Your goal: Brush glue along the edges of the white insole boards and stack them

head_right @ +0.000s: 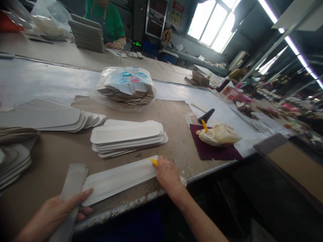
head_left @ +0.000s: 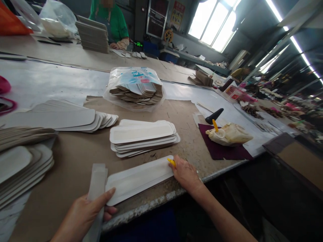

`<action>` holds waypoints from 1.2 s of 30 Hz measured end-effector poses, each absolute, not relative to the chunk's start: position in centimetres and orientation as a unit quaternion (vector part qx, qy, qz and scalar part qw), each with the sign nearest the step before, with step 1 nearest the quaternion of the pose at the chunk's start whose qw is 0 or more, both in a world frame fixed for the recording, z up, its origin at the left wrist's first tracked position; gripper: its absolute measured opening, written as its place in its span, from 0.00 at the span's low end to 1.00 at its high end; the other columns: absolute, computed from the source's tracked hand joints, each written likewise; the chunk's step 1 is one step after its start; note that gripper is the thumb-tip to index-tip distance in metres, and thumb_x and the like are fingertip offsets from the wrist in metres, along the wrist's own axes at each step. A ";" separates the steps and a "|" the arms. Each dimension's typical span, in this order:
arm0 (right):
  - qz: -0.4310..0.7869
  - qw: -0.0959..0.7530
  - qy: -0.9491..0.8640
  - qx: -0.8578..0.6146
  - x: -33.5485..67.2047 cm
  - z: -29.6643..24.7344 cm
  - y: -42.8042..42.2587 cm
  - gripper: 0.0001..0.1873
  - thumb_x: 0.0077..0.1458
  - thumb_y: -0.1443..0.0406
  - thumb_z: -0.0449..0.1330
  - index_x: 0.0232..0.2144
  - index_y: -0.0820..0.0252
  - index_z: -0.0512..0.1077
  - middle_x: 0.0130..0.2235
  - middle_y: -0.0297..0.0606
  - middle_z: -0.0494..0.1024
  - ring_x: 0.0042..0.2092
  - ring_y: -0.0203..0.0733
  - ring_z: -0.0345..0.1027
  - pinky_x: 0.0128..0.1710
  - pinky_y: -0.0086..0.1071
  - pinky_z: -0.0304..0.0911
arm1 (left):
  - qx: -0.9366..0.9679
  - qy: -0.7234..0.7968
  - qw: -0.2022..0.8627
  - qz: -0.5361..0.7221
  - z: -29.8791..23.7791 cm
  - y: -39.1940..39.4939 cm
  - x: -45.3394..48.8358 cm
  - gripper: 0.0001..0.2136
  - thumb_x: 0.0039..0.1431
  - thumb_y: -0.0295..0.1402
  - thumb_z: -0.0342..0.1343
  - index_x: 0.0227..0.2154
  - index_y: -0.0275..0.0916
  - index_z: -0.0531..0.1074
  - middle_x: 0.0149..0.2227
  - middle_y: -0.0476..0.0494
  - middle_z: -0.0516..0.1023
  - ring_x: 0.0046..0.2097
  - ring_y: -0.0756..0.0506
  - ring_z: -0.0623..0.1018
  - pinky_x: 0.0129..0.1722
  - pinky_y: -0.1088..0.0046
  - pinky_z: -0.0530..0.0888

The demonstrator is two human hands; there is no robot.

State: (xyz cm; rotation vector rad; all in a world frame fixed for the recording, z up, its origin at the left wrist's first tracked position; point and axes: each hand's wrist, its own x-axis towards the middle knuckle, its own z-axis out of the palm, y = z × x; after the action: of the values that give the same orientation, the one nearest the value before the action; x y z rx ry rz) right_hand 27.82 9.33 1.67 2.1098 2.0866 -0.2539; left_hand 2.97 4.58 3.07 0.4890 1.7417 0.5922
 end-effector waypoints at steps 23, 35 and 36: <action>-0.038 0.091 0.688 0.719 27.8 1.3 9.3 0.07 0.58 0.62 0.49 0.34 0.60 0.63 0.29 0.41 0.76 0.33 0.46 0.73 0.27 0.30 0.57 | 0.189 0.749 0.583 0.252 1.7 4.3 2.5 0.09 0.50 0.33 0.59 0.23 0.31 0.69 0.15 0.42 0.75 0.17 0.50 0.70 0.18 0.79 0.64; 0.062 0.056 0.747 0.659 25.3 2.0 9.6 0.05 0.55 0.73 0.49 0.33 0.60 0.62 0.31 0.40 0.74 0.33 0.43 0.70 0.27 0.29 0.59 | 0.236 0.752 0.559 0.259 1.7 4.0 2.5 0.12 0.47 0.37 0.58 0.20 0.32 0.69 0.09 0.47 0.69 0.19 0.48 0.73 0.20 0.79 0.66; 0.062 0.048 0.769 0.634 24.0 1.5 9.6 0.06 0.55 0.73 0.48 0.33 0.60 0.62 0.30 0.40 0.73 0.32 0.42 0.70 0.27 0.29 0.59 | 0.241 0.750 0.559 0.260 1.6 4.0 2.5 0.12 0.47 0.38 0.58 0.20 0.32 0.69 0.09 0.46 0.69 0.19 0.48 0.72 0.20 0.79 0.66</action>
State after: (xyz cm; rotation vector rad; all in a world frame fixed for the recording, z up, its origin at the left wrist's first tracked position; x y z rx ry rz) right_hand 24.04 9.61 1.49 1.9326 2.3458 0.1901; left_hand 2.52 4.01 1.55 0.5694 1.7677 0.6140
